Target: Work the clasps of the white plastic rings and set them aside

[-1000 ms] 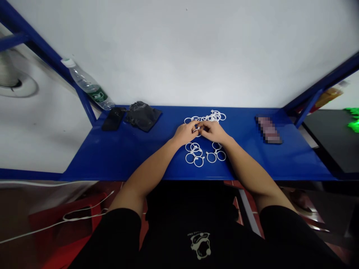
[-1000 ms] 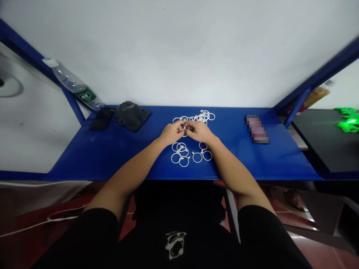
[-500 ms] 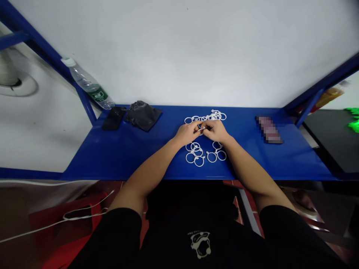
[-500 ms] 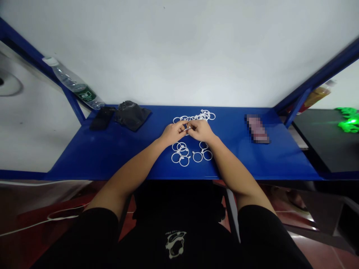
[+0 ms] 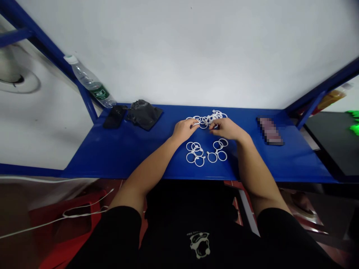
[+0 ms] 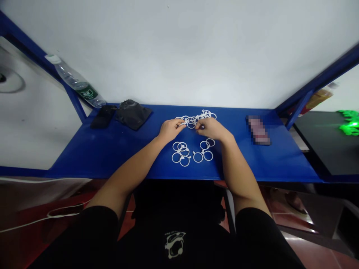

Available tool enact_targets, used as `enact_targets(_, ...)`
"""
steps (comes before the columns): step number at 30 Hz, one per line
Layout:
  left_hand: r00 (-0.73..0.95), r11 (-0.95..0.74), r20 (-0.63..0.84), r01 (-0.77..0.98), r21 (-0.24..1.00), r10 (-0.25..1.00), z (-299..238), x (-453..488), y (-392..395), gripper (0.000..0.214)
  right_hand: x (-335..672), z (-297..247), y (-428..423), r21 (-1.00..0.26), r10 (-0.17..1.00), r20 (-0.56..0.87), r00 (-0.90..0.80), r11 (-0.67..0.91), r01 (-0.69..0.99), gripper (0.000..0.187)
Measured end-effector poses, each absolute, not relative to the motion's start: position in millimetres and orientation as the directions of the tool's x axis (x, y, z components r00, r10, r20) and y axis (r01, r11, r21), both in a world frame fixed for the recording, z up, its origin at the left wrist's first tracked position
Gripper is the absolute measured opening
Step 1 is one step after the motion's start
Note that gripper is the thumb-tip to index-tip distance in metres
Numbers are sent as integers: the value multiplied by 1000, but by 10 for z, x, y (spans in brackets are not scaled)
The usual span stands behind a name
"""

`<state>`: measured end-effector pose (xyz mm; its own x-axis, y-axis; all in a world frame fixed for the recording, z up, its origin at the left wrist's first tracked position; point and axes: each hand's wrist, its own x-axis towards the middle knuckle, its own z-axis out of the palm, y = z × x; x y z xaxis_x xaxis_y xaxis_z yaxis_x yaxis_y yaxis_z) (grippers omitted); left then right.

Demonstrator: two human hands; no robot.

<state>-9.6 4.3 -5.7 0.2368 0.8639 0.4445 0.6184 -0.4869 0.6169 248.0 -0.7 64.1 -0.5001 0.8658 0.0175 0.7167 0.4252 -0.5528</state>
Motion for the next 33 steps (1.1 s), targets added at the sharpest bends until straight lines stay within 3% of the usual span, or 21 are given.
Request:
enact_targets(5,160,-491,500,578,652,851,-100,-87,64,19,2567,657,-1,-476,785,-382,-489,286,831,25)
enact_targets(9,176,-556,559,530,640,811,-124,-96,64,14,2456,619,-3,-441,738,-464,-489,286,850,11)
enact_targets(13,261,-616,574,507,603,776,-106,-98,24,12,2375,596,-7,-474,788,-360,-499,306,826,6)
enact_targets(18,395,-681,556,453,575,732,-69,-79,-56,27,2319,543,1,-491,917,-38,-398,329,806,6)
enact_targets(23,502,-703,496,440,559,709,-46,-66,-90,23,2234,459,-3,-660,924,92,-371,335,672,6)
enact_targets(26,501,-711,507,446,543,701,-34,-65,-81,16,2203,422,-1,-704,912,132,-387,361,611,10)
enact_targets(31,411,-656,511,498,568,755,-29,-63,-62,15,2203,454,-19,-672,909,311,-276,416,613,18)
enact_targets(33,376,-616,489,518,593,787,-38,-60,-55,15,2196,476,-40,-674,891,330,-313,454,583,23)
